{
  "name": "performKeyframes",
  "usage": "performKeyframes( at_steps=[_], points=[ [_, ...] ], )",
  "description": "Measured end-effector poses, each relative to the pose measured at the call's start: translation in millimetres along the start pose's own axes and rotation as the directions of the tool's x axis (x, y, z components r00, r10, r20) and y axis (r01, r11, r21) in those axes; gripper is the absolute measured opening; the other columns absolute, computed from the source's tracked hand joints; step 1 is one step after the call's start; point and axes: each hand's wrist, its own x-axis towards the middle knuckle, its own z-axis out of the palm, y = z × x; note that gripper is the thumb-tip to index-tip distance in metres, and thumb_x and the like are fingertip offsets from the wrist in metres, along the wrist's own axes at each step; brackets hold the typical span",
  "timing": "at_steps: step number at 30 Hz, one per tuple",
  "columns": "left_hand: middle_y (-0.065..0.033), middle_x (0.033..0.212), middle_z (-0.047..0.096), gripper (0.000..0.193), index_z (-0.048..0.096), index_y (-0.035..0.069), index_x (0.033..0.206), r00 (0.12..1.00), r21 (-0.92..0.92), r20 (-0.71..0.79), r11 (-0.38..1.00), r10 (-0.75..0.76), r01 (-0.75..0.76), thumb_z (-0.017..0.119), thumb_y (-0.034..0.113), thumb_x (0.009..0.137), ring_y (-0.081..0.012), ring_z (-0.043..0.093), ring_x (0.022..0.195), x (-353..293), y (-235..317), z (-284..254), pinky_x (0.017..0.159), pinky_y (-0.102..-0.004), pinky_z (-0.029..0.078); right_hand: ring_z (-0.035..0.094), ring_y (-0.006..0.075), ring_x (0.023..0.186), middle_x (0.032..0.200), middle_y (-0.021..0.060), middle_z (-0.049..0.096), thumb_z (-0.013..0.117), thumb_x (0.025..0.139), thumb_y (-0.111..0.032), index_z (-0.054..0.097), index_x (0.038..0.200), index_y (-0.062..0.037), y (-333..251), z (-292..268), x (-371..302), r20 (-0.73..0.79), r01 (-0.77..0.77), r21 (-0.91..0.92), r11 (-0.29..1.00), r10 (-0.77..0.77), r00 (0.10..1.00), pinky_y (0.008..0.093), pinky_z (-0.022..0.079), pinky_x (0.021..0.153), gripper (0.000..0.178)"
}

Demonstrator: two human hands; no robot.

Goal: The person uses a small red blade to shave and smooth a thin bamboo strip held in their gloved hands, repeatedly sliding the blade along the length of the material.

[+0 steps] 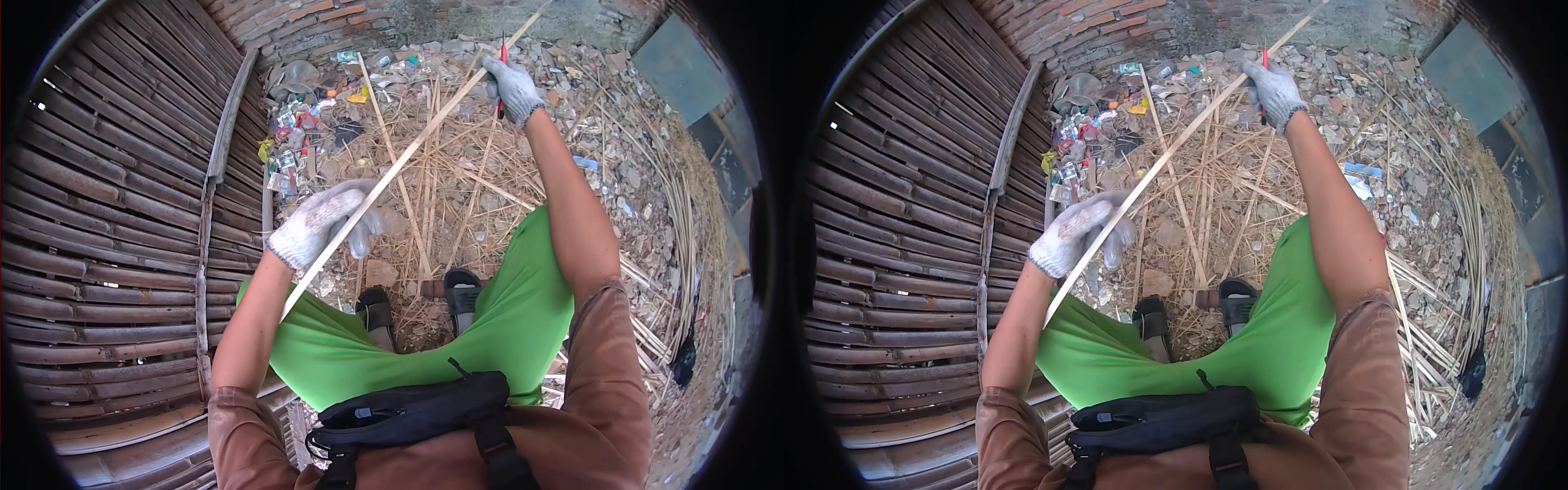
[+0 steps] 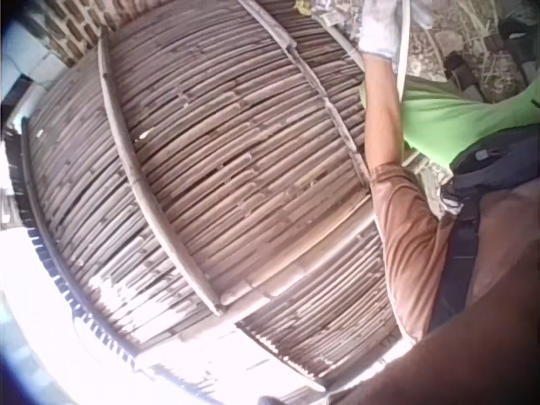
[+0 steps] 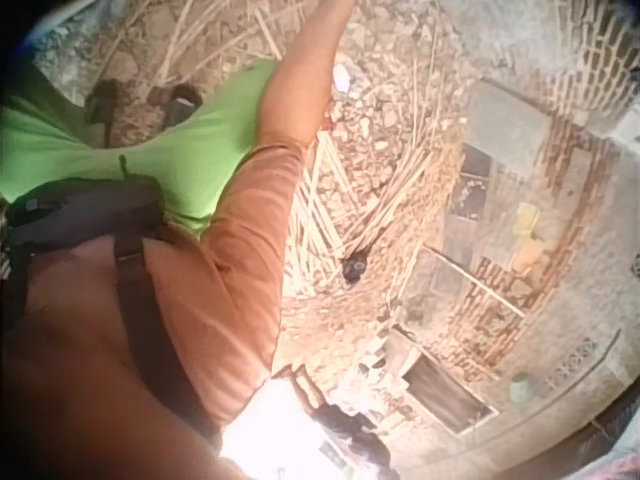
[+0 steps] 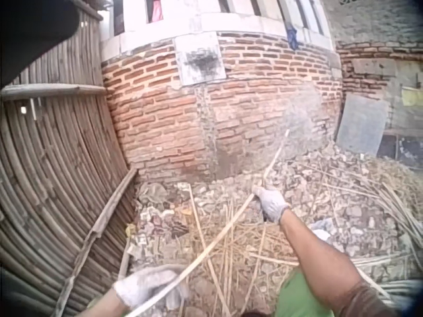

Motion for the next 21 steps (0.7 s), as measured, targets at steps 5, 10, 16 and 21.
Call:
performKeyframes(
  at_steps=[5, 10, 16, 21],
  points=[
    [-0.0274, 0.109, 0.075, 0.072, 0.043, -0.009, 0.155, 0.999, -0.366, 0.041, 0.931, 0.033, -0.016, 0.063, 0.039, 0.105, -0.0398, 0.077, 0.092, -52, -8, -18, 0.086, -0.0502, 0.063, 0.048, 0.0108, 0.046, 0.064, -0.0016, 0.056, 0.067, 0.103, -0.032, 0.063, 0.086, -0.0104, 33, -71, 41, -0.080, -0.290, 0.053, 0.956, 0.293, 0.953, 0.0281, 0.039, 0.041, 0.028],
    [-0.0208, 0.158, 0.050, 0.082, 0.032, 0.000, 0.166, 0.878, 0.233, -0.294, 0.919, 0.378, -0.318, 0.075, 0.024, 0.100, -0.0336, 0.060, 0.136, -23, -8, 13, 0.113, -0.0493, 0.052, 0.044, 0.0105, 0.043, 0.060, -0.0022, 0.052, 0.064, 0.102, -0.030, 0.062, 0.082, -0.0092, 37, 4, 10, -0.140, -0.349, 0.175, 0.921, 0.374, 0.917, 0.0274, 0.037, 0.040, 0.029],
    [-0.0182, 0.139, 0.067, 0.046, 0.063, 0.000, 0.136, 0.520, -0.070, -0.693, 0.671, 0.500, -0.739, 0.063, 0.038, 0.110, -0.0357, 0.065, 0.134, -7, -39, 3, 0.117, -0.0535, 0.049, 0.050, 0.0135, 0.045, 0.068, 0.0056, 0.062, 0.066, 0.102, -0.036, 0.066, 0.091, -0.0016, 63, 105, -92, -0.012, -0.398, -0.027, 0.917, 0.397, 0.918, 0.0311, 0.043, 0.041, 0.036],
    [0.0000, 0.069, 0.040, 0.037, 0.062, 0.006, 0.102, 0.338, -0.188, -0.908, 0.481, 0.247, -0.856, 0.057, 0.041, 0.112, -0.0181, 0.038, 0.064, -5, -21, 11, 0.076, -0.0407, 0.047, 0.055, 0.0171, 0.049, 0.071, 0.0069, 0.065, 0.063, 0.103, -0.051, 0.067, 0.098, 0.0000, 99, 106, -145, 0.166, -0.464, -0.324, 0.825, 0.532, 0.830, 0.0348, 0.045, 0.046, 0.051]
  ],
)
